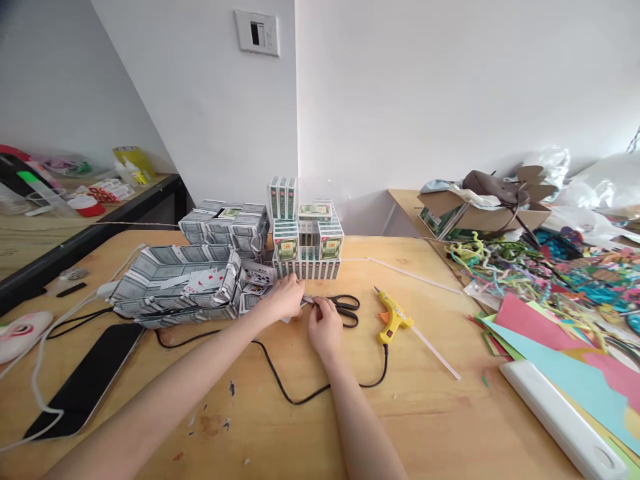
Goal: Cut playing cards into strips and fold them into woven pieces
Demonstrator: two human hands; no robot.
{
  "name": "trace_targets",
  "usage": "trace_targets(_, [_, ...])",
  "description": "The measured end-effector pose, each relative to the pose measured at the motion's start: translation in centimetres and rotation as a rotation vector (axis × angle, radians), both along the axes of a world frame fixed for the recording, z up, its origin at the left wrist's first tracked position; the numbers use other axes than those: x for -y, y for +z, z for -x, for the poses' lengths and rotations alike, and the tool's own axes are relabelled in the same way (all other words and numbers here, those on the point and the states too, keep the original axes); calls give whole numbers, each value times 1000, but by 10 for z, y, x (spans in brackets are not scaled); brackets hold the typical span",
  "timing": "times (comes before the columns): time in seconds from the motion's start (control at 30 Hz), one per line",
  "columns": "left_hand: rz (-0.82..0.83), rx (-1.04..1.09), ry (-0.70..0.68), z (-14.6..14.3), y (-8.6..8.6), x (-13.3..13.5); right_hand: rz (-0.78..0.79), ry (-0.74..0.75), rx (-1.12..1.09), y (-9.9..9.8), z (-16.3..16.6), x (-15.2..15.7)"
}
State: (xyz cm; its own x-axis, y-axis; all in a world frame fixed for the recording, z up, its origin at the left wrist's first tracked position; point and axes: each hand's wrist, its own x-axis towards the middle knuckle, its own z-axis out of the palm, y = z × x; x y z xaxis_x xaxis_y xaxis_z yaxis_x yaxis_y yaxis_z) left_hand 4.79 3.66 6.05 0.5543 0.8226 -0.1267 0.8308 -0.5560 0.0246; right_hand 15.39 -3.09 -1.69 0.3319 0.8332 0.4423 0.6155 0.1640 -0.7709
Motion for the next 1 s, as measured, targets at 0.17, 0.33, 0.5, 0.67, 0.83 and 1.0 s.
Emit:
trace_targets(0.17, [-98, -21, -111, 4, 1, 5, 2, 0, 10, 0, 0, 1])
trace_targets(0.33, [-77, -70, -127, 2, 0, 1, 8, -6, 0, 0, 0, -1])
trace_targets(0.5, [-69, -84, -97, -5, 2, -1, -5, 6, -11, 0, 0, -1])
trace_targets(0.67, [-81, -83, -95, -6, 4, 1, -1, 0, -14, 1, 0, -1])
trace_targets(0.83, [-104, -73, -108, -3, 4, 3, 6, -12, -15, 1, 1, -1])
trace_targets(1.0, [-17, -109, -188, -4, 5, 2, 9, -16, -17, 2, 1, 1])
